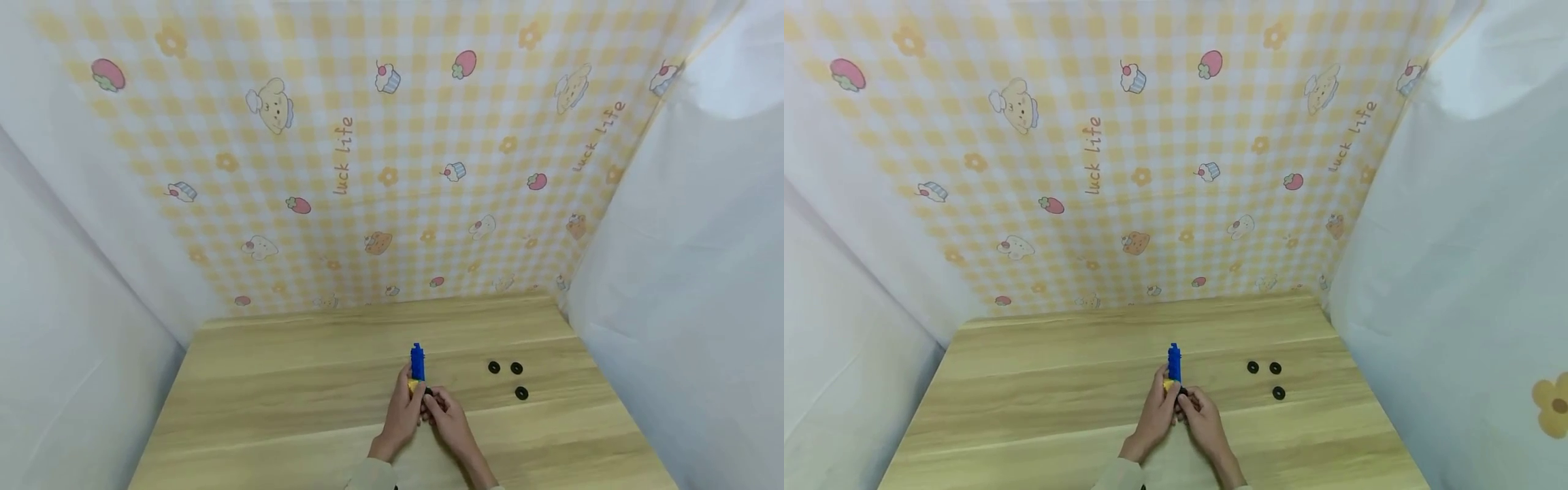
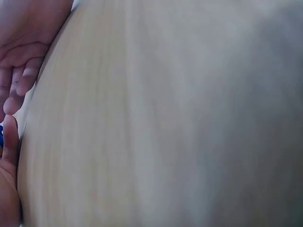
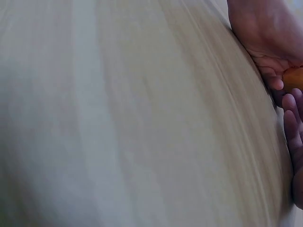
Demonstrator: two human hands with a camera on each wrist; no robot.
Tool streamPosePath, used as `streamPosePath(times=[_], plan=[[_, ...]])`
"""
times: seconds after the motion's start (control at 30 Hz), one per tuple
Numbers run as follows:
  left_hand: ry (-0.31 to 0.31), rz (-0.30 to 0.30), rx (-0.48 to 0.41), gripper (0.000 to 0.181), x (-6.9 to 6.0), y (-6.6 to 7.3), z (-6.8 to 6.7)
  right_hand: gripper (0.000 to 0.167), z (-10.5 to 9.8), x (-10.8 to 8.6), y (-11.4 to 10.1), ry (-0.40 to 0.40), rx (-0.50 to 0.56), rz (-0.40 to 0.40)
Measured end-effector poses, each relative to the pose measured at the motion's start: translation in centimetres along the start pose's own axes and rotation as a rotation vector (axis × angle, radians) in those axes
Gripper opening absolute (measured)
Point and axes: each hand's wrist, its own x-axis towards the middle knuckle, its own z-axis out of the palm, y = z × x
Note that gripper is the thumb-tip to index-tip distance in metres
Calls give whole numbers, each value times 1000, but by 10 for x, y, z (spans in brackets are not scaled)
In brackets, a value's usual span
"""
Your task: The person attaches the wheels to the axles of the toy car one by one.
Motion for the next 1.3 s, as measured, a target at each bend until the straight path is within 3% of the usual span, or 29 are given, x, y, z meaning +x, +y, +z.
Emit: streamPosePath(times=[0.2, 0.43, 0.63, 1.0, 1.3], plan=[[74, 67, 103, 59, -1, -1, 5, 14, 1, -1, -15, 33, 4, 30], [87, 49, 119, 46, -6, -9, 8, 21, 3, -3, 5, 45, -27, 58], [48, 88, 43, 36, -5, -8, 5, 27, 1, -6, 5, 14, 34, -4], [5, 57, 4, 41, -1, -6, -6, 34, -3, 1, -1, -74, 29, -8], [-58, 4, -73, 35, -2, -7, -10, 30, -2, -2, 1, -70, 25, -6]])
